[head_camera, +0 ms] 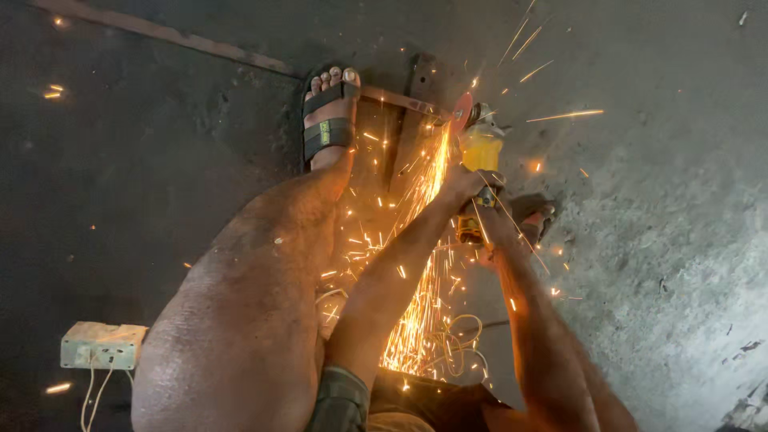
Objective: The person uses an angle grinder to cut a long metal bar into multiple short segments. They repeatedly position the bar, cut it, and set the cut pieces aside on the floor.
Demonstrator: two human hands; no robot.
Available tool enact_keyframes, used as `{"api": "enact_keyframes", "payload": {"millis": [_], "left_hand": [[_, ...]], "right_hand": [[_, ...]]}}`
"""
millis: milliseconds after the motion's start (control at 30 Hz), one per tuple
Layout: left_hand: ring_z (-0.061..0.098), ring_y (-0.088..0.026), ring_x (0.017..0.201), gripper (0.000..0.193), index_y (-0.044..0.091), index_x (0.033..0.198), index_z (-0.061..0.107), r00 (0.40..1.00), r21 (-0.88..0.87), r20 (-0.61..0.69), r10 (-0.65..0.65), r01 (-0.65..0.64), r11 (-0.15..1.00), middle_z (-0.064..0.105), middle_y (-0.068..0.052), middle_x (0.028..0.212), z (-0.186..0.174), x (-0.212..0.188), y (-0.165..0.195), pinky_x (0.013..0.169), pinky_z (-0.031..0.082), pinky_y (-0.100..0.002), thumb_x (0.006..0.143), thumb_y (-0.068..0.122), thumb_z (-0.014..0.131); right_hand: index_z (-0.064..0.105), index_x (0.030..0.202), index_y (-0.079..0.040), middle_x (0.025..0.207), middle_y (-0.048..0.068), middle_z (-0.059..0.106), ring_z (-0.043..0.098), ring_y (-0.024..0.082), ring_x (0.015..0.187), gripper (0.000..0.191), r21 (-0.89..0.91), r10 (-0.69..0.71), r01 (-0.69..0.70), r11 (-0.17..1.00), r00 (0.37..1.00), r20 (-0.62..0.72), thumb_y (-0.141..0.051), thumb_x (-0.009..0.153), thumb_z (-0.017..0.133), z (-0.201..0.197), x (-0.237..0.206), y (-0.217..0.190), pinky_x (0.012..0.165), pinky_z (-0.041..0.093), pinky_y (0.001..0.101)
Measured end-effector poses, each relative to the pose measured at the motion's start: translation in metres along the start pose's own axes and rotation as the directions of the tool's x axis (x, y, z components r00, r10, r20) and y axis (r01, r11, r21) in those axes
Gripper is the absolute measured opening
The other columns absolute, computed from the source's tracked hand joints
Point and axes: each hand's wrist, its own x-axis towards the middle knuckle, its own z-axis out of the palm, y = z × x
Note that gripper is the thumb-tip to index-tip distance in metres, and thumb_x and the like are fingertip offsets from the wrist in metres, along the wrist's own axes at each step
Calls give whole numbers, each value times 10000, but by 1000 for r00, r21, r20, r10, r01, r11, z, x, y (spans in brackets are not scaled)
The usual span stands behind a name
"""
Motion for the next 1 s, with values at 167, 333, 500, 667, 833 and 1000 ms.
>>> {"api": "enact_keyframes", "payload": {"millis": [167,333,500,667,833,1000], "left_hand": [[691,-206,625,254,20,897,688,967,-277,-9,256,-248,928,701,-95,789,2,-1,-8,552,569,-368,693,110,809],[710,-202,713,363,-38,948,751,994,-46,70,78,-75,996,749,-97,851,-3,6,-21,638,579,-348,739,250,827],[739,-253,863,668,20,1073,733,963,472,16,269,-245,847,744,-103,935,28,1,-46,741,585,-360,611,487,855],[733,-299,876,897,-58,1207,601,938,690,124,322,-315,651,730,-200,992,100,-28,-50,733,614,-411,640,591,849],[732,-224,850,763,-11,1151,646,837,422,472,276,-490,763,757,-181,948,103,-43,-55,770,597,-376,737,614,783],[721,-327,1004,356,108,1177,718,853,945,163,496,-279,170,750,-141,1094,-23,22,5,851,568,-437,857,258,677]], "right_hand": [[531,1262,-85,990,67,664,690,195,821,588,-66,-65,67,996,998,25,-23,709,720,6,-1,-7,650,581,326],[513,1221,-18,844,147,659,653,274,654,485,216,161,-194,957,974,162,-282,844,665,-4,5,16,525,544,390],[322,1538,-189,918,61,567,548,158,716,659,57,-148,143,988,985,93,-540,1028,549,-36,-22,65,591,484,303],[363,1473,-102,968,110,624,639,220,776,681,399,-190,193,896,981,-48,-318,891,642,-75,-88,45,654,577,371],[452,1402,48,1114,161,627,676,318,955,660,459,-207,274,845,960,-191,-189,816,642,-93,-178,7,900,600,554],[476,1338,145,1101,231,615,654,355,988,650,700,-188,190,688,979,-81,-280,874,640,-101,-214,-3,971,558,563]]}}
